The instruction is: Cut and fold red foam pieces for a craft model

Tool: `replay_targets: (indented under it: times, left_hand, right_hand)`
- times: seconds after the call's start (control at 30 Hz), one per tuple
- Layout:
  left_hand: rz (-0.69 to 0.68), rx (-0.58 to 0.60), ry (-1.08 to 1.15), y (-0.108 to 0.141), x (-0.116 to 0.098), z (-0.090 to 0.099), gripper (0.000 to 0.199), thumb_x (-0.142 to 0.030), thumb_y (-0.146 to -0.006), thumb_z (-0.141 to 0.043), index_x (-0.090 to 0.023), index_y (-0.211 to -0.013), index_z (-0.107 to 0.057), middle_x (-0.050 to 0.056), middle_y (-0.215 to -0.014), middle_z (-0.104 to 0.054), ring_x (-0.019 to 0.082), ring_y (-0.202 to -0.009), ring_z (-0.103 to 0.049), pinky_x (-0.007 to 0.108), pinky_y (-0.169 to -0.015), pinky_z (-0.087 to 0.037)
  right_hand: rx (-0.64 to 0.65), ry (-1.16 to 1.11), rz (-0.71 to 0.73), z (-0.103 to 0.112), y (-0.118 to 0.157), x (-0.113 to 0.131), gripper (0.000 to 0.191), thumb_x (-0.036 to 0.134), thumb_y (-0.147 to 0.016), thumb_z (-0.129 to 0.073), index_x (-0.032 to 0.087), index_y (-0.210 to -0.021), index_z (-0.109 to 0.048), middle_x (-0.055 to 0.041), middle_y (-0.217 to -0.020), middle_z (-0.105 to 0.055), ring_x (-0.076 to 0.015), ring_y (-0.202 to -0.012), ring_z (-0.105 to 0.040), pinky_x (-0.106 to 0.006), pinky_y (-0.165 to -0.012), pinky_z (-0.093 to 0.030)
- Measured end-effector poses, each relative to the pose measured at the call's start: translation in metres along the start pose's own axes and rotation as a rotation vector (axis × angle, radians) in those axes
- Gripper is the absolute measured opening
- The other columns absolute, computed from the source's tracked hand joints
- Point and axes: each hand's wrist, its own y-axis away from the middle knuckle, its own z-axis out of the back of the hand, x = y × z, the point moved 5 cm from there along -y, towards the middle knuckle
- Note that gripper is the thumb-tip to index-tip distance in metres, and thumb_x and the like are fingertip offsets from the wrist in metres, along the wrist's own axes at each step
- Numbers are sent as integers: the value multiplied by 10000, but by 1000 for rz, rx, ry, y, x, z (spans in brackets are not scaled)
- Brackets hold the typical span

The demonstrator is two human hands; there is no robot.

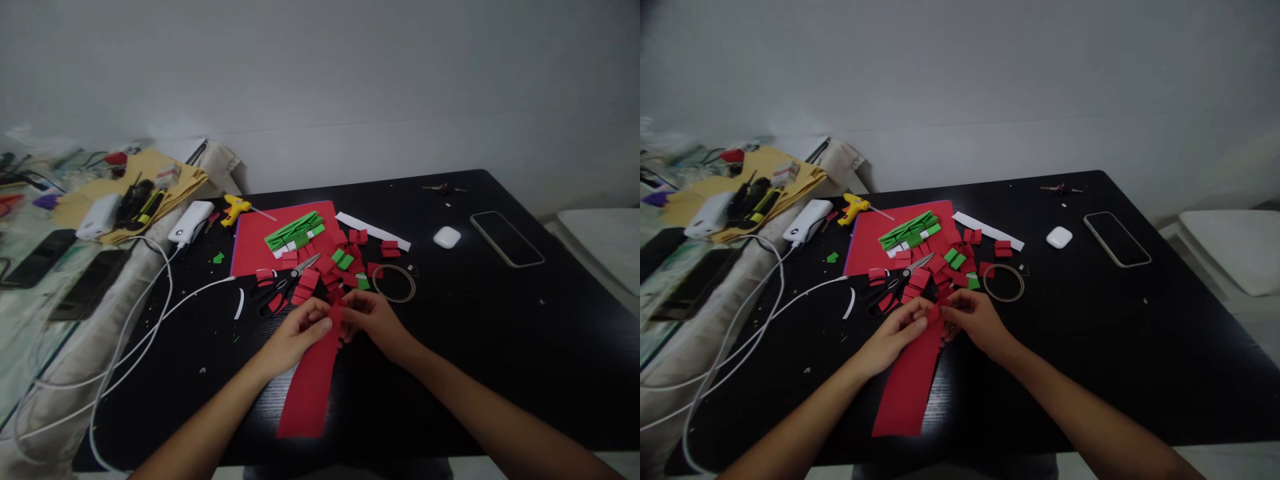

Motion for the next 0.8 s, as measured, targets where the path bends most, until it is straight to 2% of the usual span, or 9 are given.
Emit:
replay_targets:
  times: [0.1, 0.23, 0.4, 0.53, 0.63, 0.8]
  left_hand:
    - [57, 51, 113, 1, 6, -4, 415, -541, -863, -735, -204, -1053, -585, 29, -930, -669, 188, -768, -686, 332, -756, -550]
    - [19, 32, 98, 1, 3, -3, 354, -480, -876, -748, -188, -1022, -613, 36, -922, -697, 164, -786, -675, 273, -740, -531]
    - [86, 72, 221, 1, 10, -11, 368, -477, -857, -768, -189, -995, -587, 43, -920, -719, 185, -769, -716, 331, -758, -589]
    - [139, 89, 240, 3, 18, -16, 418, -496, -839, -784, -176, -992, -562, 48, -870, -718, 165, -674, -709, 305, -654, -604]
    - [151, 83, 206, 3, 17, -15, 415, -516, -849, -766, -168, -975, -579, 37, -814, -696, 150, -626, -690, 264, -579, -586]
    - [141, 98, 168, 2, 14, -14, 391, -515, -883, -728, -150, -969, -620, 41, -772, -687, 130, -588, -671, 238, -571, -566]
  right_hand:
    - [-7, 4, 10, 0, 0, -1, 399, 450, -691, -898, 172, -831, -647, 13, -614, -691, -150, -525, -681, -249, -506, -563]
    - [4, 25, 26, 0, -1, -3, 409, 476, -701, -887, 182, -842, -639, 19, -635, -679, -150, -529, -669, -254, -489, -547]
    - [19, 79, 52, -1, 0, -4, 388, 486, -750, -856, 182, -831, -629, 40, -605, -629, -99, -455, -563, -224, -449, -447]
    - [-3, 115, 81, -1, 1, -1, 398, 494, -731, -866, 176, -800, -636, 37, -640, -619, -70, -455, -491, -210, -439, -360]
    - [-6, 139, 78, -1, 1, 1, 409, 506, -712, -873, 181, -791, -638, 39, -641, -603, -73, -463, -471, -215, -441, -347]
    - [5, 160, 77, 0, 1, 1, 405, 518, -728, -855, 185, -790, -634, 39, -637, -594, -83, -475, -466, -224, -457, -360]
